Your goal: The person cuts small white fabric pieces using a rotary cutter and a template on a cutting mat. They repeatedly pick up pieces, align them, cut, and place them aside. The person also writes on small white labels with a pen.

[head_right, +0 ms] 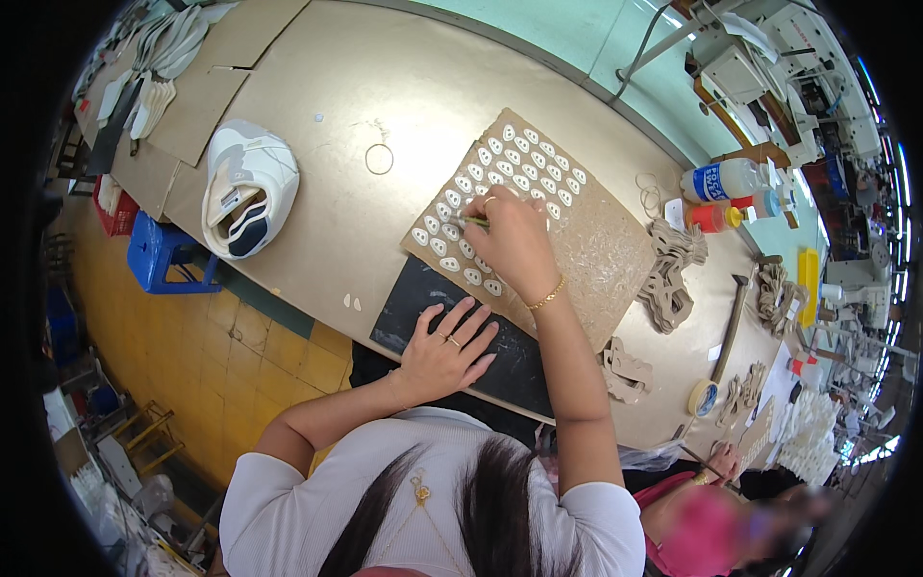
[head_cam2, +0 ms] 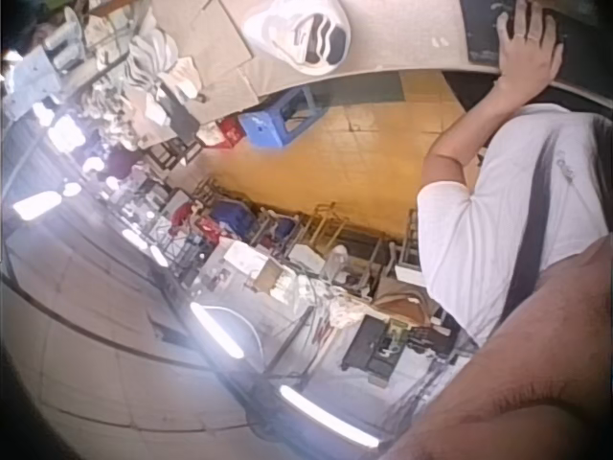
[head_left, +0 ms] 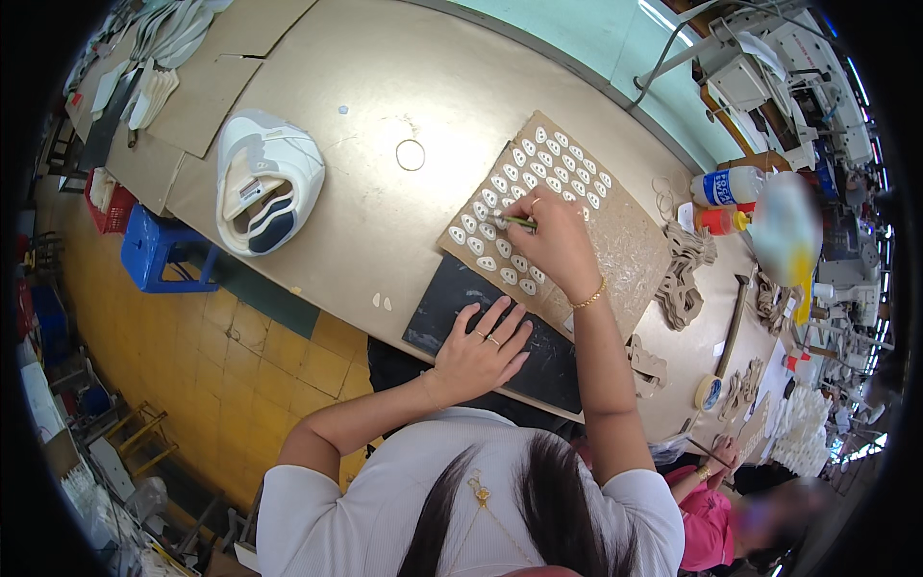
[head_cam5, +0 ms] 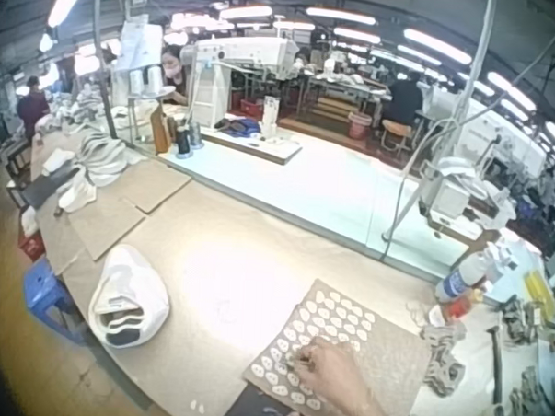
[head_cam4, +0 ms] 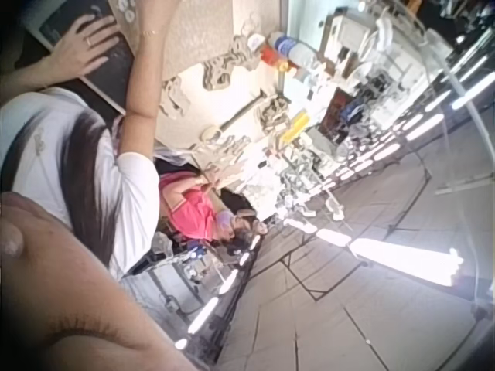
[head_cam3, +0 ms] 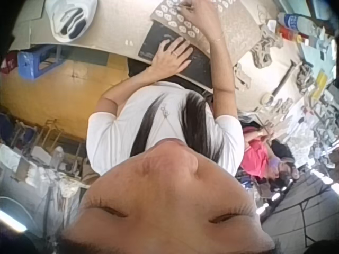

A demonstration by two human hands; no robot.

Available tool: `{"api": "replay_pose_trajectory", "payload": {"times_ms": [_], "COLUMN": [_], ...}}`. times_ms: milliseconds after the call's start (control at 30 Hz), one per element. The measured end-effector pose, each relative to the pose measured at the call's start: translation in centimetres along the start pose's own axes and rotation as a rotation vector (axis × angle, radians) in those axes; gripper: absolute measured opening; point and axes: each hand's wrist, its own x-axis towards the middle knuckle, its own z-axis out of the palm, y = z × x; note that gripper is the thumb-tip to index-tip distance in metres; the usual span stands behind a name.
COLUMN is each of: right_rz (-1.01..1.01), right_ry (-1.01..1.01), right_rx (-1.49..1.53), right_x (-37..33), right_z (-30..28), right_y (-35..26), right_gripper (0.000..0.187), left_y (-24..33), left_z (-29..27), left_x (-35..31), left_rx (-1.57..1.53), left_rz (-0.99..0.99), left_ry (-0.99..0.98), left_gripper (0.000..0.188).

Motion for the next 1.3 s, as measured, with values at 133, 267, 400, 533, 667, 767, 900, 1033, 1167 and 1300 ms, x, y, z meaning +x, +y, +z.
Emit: {"api": "replay_pose_trajectory", "payload": {"times_ms": [133, 267, 400, 533, 667, 767, 900, 1033, 1167, 1300], "right_rz": [-0.027, -0.061, -0.069, -0.021, 0.128, 0.451, 0.538, 0.762, 0.573, 0.371], "right_ry": [-0.096, -0.087, -0.061, 0.197, 0.535, 0.527, 0.571, 0.435, 0.532, 0.830], "right_rx": [0.043, 0.030, 0.061, 0.555, 0.710, 0.307, -0.079, 0.074, 0.341, 0.446], "right_x": [-0.7, -1.2, -1.5, -2.9, -6.1, -10.2, -15.2, -17.5, -16.7, -16.1], "right_z": [-0.3, 0.8, 0.9, -1.2, -3.8, -6.9, -4.6, -3.5, -4.0, -3.3], "right_y": [-1.0, -1.5, -1.6, -1.6, 1.5, 4.9, 9.9, 12.0, 11.2, 10.8], "right_gripper": [0.016, 0.015, 0.013, 0.013, 0.016, 0.017, 0.021, 0.021, 0.019, 0.024], "left_y": [0.1, 0.1, 0.1, 0.1, 0.3, 0.3, 0.8, 2.0, 2.3, 2.9], "left_z": [0.0, 0.1, 0.1, -0.2, -0.4, -0.6, -1.0, 0.6, 1.7, 1.5], "left_x": [0.0, -0.2, -0.4, 0.0, 0.6, 1.0, 0.8, 1.2, 1.6, 2.9], "left_rx": [-0.001, -0.005, -0.011, -0.003, -0.054, -0.077, -0.075, -0.078, 0.010, 0.045], "left_rz": [-0.009, -0.018, -0.027, -0.024, -0.024, -0.005, 0.062, 0.184, 0.173, 0.123], "left_ry": [-0.002, 0.004, 0.003, -0.027, -0.078, -0.109, -0.149, -0.276, -0.362, -0.349], "left_gripper": [0.043, 0.044, 0.046, 0.048, 0.049, 0.051, 0.055, 0.064, 0.073, 0.076]}}
